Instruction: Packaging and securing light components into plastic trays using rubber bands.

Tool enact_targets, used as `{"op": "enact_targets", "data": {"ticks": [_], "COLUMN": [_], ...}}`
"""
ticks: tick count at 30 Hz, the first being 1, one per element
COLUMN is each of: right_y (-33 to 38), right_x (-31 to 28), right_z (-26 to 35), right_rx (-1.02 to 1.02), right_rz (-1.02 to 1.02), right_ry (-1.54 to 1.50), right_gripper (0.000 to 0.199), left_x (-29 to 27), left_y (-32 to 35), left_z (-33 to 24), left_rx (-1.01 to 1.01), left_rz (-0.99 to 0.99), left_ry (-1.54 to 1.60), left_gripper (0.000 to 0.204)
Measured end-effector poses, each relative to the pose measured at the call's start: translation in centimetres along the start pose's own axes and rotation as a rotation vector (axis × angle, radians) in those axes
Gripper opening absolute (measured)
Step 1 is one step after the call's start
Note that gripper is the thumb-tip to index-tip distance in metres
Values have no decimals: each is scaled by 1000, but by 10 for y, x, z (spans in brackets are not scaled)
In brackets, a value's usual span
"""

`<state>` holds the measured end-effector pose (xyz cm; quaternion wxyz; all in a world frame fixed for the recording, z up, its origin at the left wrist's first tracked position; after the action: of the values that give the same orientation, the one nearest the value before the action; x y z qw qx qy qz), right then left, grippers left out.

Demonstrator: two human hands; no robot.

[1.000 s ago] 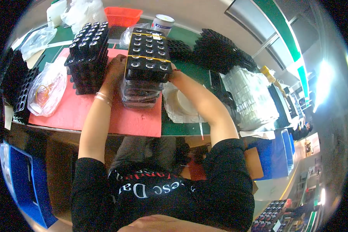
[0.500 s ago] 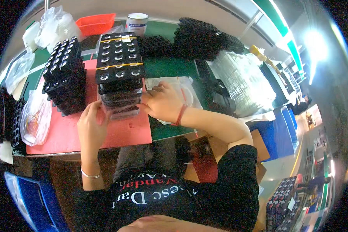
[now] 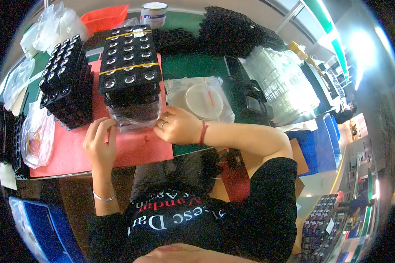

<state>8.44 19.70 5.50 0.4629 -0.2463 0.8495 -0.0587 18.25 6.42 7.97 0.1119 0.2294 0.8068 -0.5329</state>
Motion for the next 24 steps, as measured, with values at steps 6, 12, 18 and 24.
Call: {"op": "enact_targets", "data": {"ticks": [6, 12, 18, 24], "right_y": [-4, -9, -15, -12], "right_x": [18, -18, -14, -5], "right_z": [13, 1, -7, 1], "right_rx": [-67, 24, 119, 86], "right_rz": [128, -19, -73, -44], "right_ry": [-45, -92, 25, -51], "right_gripper": [9, 13, 18, 16], "left_x": [8, 19, 20, 15], "left_y": [11, 30, 28, 20], "left_z": [10, 25, 19, 0], "left_rx": [-37, -134, -124, -53], "left_rz": [64, 253, 375, 232], "left_ry": [25, -122, -199, -60], "left_gripper": [11, 9, 14, 26]}}
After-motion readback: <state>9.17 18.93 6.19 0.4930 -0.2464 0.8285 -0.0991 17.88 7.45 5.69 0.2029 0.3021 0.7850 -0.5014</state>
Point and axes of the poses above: each hand's wrist, its own y-axis away from the middle knuckle, its own x-axis out of the palm, z = x × y, the point moved 8 cm from there along -y, towards the middle knuckle, and after that the axes turned 3 degrees about y, right-handed, at the moved point
